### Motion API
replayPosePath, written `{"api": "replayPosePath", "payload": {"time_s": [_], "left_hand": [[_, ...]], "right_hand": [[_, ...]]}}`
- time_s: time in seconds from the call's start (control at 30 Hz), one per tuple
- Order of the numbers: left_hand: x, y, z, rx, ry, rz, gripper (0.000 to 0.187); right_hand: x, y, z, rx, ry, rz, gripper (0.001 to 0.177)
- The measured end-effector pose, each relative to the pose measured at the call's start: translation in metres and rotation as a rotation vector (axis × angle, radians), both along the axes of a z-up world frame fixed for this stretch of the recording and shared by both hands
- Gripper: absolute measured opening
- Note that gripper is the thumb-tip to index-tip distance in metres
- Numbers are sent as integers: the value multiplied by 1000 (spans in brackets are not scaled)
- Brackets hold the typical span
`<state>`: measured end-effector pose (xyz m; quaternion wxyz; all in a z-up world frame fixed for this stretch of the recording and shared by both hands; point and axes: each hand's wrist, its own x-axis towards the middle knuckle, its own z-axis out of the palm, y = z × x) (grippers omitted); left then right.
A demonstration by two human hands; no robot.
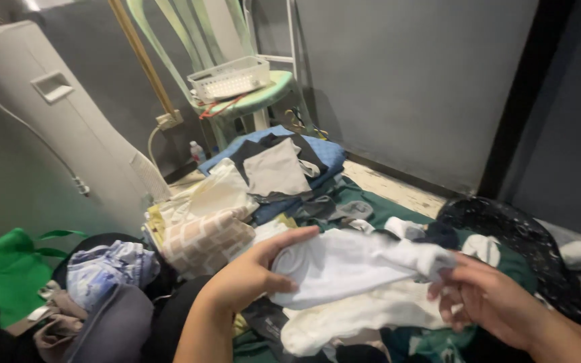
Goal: Folding various items of laundry including socks and shirts while sitting on the floor.
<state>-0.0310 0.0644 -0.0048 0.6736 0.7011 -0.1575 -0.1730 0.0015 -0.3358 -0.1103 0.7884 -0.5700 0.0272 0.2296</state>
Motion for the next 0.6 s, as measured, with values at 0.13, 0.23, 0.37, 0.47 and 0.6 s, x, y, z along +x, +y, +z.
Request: {"api": "replayPosePath", "payload": {"time_s": [0.13, 0.23, 0.37, 0.47, 0.6], "left_hand": [[12, -26, -21, 651, 38, -140, 85], [18, -51, -60, 1167, -114, -131, 65], [25, -92, -113, 768, -561, 69, 29], [9, -125, -99, 791, -560, 205, 42], [25, -130, -121, 764, -579, 304, 34]], "right_hand": [[3, -32, -55, -456, 245, 21, 49], [-2, -27, -91, -739, -246, -251, 37], [-52, 49, 17, -1034, -444, -342, 40], [-48, 57, -23, -1333, -816, -204, 52], [-40, 52, -38, -1171, -828, -342, 27]]}}
